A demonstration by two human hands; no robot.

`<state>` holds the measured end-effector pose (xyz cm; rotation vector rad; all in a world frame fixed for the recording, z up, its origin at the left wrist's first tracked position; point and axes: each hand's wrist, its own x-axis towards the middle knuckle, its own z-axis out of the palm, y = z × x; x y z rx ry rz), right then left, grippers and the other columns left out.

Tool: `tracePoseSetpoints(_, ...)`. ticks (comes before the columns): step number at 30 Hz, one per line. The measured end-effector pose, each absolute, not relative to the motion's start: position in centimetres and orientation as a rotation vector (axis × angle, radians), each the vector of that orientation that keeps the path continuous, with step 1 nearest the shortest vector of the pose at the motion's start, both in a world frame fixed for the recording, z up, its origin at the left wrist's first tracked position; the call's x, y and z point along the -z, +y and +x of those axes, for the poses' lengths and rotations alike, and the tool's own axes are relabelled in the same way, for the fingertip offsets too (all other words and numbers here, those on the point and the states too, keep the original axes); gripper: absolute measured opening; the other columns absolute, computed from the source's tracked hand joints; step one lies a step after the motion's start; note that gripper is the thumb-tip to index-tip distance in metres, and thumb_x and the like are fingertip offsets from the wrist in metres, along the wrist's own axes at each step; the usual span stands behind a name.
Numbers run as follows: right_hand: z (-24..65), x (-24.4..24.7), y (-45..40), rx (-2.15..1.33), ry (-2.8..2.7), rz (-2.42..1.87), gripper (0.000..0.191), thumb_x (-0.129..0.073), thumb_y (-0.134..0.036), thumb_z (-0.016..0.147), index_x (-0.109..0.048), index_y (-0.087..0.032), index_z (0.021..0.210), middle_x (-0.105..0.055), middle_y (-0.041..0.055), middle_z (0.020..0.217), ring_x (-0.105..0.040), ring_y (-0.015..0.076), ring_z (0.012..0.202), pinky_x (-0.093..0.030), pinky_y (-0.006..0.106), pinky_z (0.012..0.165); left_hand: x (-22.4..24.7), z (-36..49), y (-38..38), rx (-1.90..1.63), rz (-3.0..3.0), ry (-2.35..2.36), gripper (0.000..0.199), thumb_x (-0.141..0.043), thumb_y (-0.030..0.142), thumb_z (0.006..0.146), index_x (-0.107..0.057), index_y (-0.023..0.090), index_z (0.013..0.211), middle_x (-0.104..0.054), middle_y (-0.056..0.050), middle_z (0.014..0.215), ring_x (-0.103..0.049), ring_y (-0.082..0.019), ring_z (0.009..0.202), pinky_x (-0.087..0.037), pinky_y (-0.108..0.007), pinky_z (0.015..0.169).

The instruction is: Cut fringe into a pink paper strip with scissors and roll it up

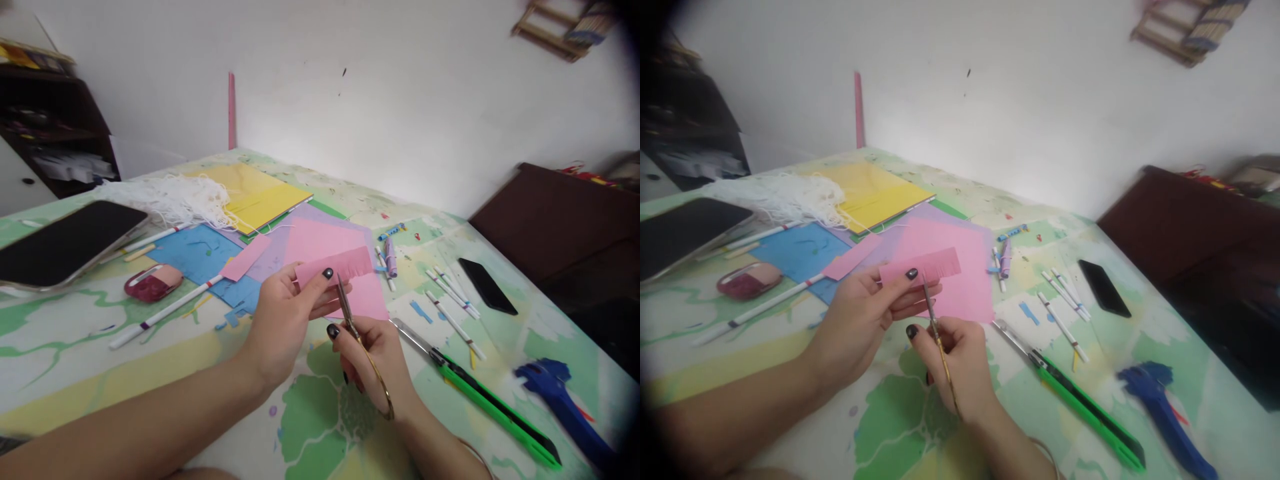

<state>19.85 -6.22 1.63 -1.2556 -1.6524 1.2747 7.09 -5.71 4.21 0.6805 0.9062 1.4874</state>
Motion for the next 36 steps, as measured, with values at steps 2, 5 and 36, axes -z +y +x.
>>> tracePoseSetpoints(2,19.9,-1.63,-6.22,-1.266,-1.65,-1.262,0.037,-0.055,-0.042,0.079,-0.044,-0.018,0.053,-0.039,-0.006,0.037,-0.032,0.0046,0.031,-0.024,0.016,0.031,-4.11,7.12,-5.71,-1.486,0.69,0.904,0.024,-0.066,0.027,0.078,-0.061,0.008,0.093,-0.073,-0.013,0.089,-0.069,-0.024,0.085,-0.056,-0.033,0.075)
tracePoseSetpoints(5,19.87,-1.61,-6.19,-1.265,-1.639,-1.267,0.036,-0.056,-0.042,0.078,-0.046,-0.017,0.054,-0.04,-0.006,0.037,-0.032,0.0048,0.03,-0.024,0.016,0.031,-3.99,7.16,-5.69,-1.484,0.689,0.899,0.022,-0.065,0.025,0.078,-0.061,0.008,0.092,-0.073,-0.012,0.089,-0.07,-0.023,0.083,-0.056,-0.033,0.075)
tracePoseSetpoints(36,19.7,-1.43,-5.97,-1.231,-1.632,-1.323,0.041,-0.055,-0.048,0.079,-0.047,-0.017,0.053,-0.041,-0.0051,0.036,-0.032,0.0048,0.031,-0.025,0.017,0.032,-3.81,7.4,-5.77,-1.468,0.711,0.849,0.025,-0.064,0.026,0.08,-0.061,0.01,0.098,-0.072,-0.012,0.094,-0.069,-0.021,0.085,-0.055,-0.034,0.08)
